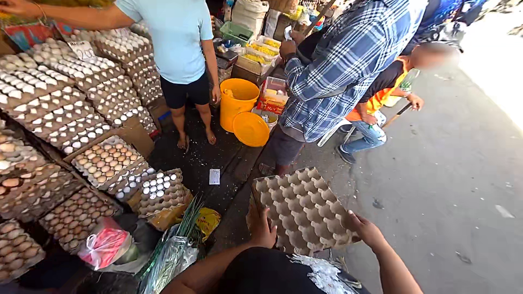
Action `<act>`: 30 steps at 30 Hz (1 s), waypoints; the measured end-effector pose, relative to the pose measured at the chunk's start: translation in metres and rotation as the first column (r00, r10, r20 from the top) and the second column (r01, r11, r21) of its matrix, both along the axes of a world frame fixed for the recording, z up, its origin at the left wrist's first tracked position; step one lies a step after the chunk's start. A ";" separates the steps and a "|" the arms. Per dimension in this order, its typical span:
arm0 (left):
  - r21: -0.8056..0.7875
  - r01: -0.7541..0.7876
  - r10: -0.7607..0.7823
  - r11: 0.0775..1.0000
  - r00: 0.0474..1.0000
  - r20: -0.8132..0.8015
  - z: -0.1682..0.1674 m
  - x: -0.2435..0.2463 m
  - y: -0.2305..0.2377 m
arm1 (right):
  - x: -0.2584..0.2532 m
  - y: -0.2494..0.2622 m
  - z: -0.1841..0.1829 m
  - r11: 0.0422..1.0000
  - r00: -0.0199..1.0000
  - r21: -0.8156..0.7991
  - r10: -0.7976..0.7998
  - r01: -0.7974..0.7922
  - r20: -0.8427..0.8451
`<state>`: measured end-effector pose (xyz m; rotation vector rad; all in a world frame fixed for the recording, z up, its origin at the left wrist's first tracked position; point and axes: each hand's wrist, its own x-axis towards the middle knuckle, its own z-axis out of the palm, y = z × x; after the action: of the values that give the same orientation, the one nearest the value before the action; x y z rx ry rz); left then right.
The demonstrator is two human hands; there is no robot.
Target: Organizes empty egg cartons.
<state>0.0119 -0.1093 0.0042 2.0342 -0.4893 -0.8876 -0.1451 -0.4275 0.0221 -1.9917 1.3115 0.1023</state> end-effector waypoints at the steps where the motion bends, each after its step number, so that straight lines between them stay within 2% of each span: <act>1: 0.011 0.052 -0.051 0.999 0.998 -0.021 0.000 0.003 0.000 | 0.000 0.001 -0.005 1.000 0.998 -0.026 0.001 -0.002 -0.058; 3: -0.002 0.155 -0.155 0.988 0.987 -0.038 0.004 0.015 0.004 | 0.002 0.005 -0.004 0.998 0.994 -0.071 -0.010 0.002 -0.112; 5: -0.020 0.171 -0.171 0.985 0.985 -0.008 0.004 0.020 0.008 | 0.007 0.009 0.002 0.998 0.992 -0.069 -0.008 0.000 -0.122; 9: -0.073 -0.058 0.066 0.996 0.992 0.112 -0.013 0.017 0.009 | 0.020 0.013 0.002 1.000 0.992 0.016 -0.003 0.005 -0.125; 11: -0.004 -0.096 0.096 0.995 0.994 0.045 -0.017 0.027 0.013 | 0.028 0.017 -0.006 0.999 0.992 0.040 -0.015 0.020 -0.125; 14: 0.110 0.025 -0.001 0.994 0.977 -0.212 -0.020 0.041 0.019 | 0.032 0.024 -0.018 0.999 0.989 0.002 -0.041 0.042 -0.140; 16: 0.121 0.109 -0.067 0.987 0.950 -0.305 -0.026 0.039 0.013 | 0.026 0.025 -0.020 0.998 0.986 0.002 -0.067 0.069 -0.152; 18: 0.094 0.143 -0.104 0.985 0.936 -0.335 -0.026 0.038 0.008 | 0.025 0.025 -0.022 0.997 0.986 0.000 -0.071 0.072 -0.148; 30: -0.026 0.076 -0.081 0.997 0.946 -0.313 -0.043 0.030 0.003 | 0.018 0.019 -0.034 0.997 0.994 -0.026 -0.070 0.069 -0.079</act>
<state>0.0419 -0.1066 -0.0388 1.8248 -0.3991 -1.2277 -0.1270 -0.4088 -0.0120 -1.9771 1.4375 0.1353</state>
